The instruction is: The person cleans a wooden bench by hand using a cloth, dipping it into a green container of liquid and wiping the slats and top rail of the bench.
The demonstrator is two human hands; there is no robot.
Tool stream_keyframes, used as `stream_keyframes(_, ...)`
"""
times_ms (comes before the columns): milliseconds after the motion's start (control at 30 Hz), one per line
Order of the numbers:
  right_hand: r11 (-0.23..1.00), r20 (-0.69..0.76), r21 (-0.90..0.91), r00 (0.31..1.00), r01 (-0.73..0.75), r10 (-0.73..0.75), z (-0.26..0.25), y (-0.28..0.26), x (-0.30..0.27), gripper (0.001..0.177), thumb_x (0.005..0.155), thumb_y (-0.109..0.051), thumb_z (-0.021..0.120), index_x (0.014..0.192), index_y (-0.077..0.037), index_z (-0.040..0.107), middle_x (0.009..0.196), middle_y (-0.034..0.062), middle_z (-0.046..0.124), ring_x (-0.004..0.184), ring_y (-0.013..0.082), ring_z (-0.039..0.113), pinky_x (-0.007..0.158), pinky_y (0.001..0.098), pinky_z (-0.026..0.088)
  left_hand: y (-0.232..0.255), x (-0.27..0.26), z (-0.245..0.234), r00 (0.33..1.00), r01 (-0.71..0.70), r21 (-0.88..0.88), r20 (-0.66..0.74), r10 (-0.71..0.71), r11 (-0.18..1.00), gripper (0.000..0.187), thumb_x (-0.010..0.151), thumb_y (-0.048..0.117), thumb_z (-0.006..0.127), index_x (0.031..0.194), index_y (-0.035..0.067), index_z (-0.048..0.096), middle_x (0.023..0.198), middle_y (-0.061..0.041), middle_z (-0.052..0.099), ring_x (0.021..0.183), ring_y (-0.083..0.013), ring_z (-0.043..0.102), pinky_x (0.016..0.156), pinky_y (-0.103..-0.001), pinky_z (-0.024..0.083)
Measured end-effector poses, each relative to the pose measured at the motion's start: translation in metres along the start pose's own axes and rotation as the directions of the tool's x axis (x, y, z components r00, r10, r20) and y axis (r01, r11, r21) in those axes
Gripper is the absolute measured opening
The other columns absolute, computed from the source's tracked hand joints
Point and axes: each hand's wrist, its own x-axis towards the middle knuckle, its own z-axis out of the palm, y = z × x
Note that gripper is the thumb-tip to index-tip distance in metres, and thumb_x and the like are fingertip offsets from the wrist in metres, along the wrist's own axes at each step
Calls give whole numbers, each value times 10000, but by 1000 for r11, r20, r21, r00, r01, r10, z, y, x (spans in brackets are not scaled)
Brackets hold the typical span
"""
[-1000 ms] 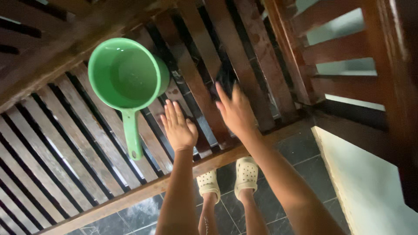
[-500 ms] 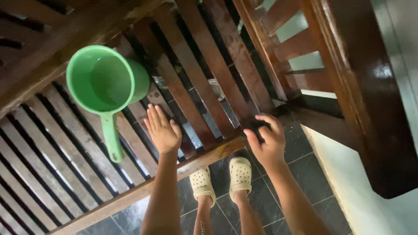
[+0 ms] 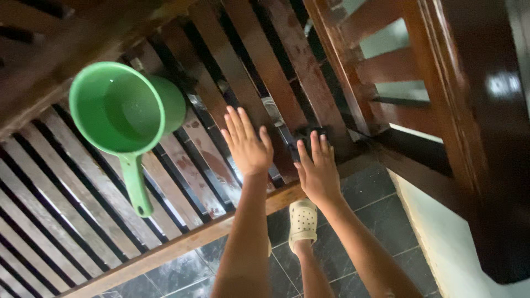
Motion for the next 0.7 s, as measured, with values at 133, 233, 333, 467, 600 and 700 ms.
stream_keyframes(133, 999, -21, 34, 999, 34, -33, -15, -13, 57, 571, 990, -223, 605, 1525, -84, 463, 1628, 280, 276, 1484, 500, 316, 1179, 608, 311, -1, 3, 1, 1000, -15, -5, -10, 15, 1000, 649, 1023, 346, 494, 1603, 88, 361, 1702, -200, 217, 1575, -378, 228, 1279, -539, 161)
stream_keyframes(233, 990, -81, 84, 991, 116, -109, -13, -24, 143, 526, 1011, -213, 616, 1520, -127, 508, 1648, 250, 260, 1490, 509, 292, 1189, 589, 315, -2, 5, 3, 1000, -8, -2, -4, 8, 1000, 642, 1012, 352, 497, 1591, 100, 383, 1690, -208, 233, 1563, -391, 240, 1267, -550, 163)
stream_keyframes(333, 971, -200, 54, 955, 232, -217, -2, -30, 226, 519, 1014, -170, 649, 1523, -140, 552, 1676, 230, 233, 1509, 507, 283, 1205, 589, 344, -3, 6, 8, 1000, 18, -3, 21, -18, 1000, 647, 1006, 357, 494, 1585, 90, 383, 1685, -215, 240, 1555, -398, 245, 1259, -558, 169)
stream_keyframes(467, 964, -336, 76, 917, 253, -214, 13, -39, 294, 517, 980, -178, 707, 1485, -166, 595, 1658, 192, 258, 1496, 483, 292, 1192, 586, 358, -4, 5, 9, 999, 21, 1, 34, -21, 1000, 649, 1012, 363, 497, 1587, 86, 380, 1683, -216, 241, 1550, -400, 254, 1256, -559, 172)
stream_keyframes(600, 949, -347, 193, 922, 250, -172, 12, -34, 258, 438, 1050, -145, 700, 1458, -39, 583, 1641, 181, 376, 1524, 469, 349, 1231, 535, 401, -2, 7, 7, 999, 26, -1, 36, -26, 1000, 645, 1015, 355, 501, 1588, 86, 380, 1684, -214, 249, 1549, -402, 265, 1259, -559, 178)
stream_keyframes(700, 922, -360, 283, 920, 265, -154, -8, -29, 191, 288, 981, -110, 699, 1254, -19, 675, 1438, 175, 606, 1396, 401, 539, 1146, 505, 478, -2, 11, 3, 1000, 20, -6, 21, -20, 1000, 642, 1003, 349, 518, 1573, 81, 392, 1679, -230, 252, 1544, -413, 272, 1250, -568, 184)
